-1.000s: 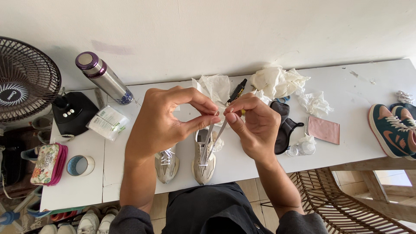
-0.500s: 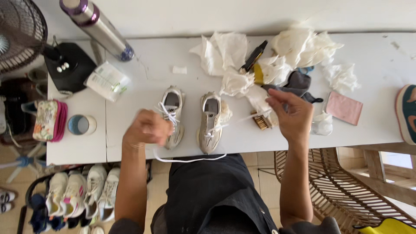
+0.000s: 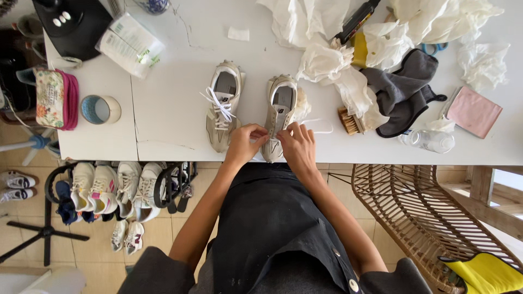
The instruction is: The person laces a pair of beige sneakers on a white table. They thread the laces through the eyelets of the left shoe, tie a knot, and then repeat the process on the right shoe, finishing with a bow.
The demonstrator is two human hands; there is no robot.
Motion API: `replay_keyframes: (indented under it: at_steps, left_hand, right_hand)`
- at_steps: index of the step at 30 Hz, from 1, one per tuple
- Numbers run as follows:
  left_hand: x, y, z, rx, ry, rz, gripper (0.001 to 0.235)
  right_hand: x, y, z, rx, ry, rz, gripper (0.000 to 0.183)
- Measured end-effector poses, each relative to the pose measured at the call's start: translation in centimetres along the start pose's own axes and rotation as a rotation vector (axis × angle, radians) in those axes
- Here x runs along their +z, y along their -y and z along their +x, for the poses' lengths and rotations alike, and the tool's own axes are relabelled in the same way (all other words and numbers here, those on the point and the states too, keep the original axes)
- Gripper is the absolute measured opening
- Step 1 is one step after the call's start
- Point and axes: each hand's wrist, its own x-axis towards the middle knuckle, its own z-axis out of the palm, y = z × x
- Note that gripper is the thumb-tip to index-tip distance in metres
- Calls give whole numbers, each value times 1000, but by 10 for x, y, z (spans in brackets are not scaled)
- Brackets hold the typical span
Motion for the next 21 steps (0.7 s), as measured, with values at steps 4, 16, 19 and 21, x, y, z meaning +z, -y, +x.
replay_keyframes:
  at_steps: [4,16,19,21]
  left_hand:
    - [6,8,-2,-3,-67,-53,18]
    - [-2,5,0,157,-87,-31,9]
    - [2,10,-6,218,-108,206,8]
    - [5,4,-15,439,-152,448,4]
  right_hand:
    - [21,-10,-1,29,48,98,11]
    - [0,-14,20,229,351,729,11]
    - [-6,-11,20,207,483,606,39]
    - [16,-15,12,165,482,385,31]
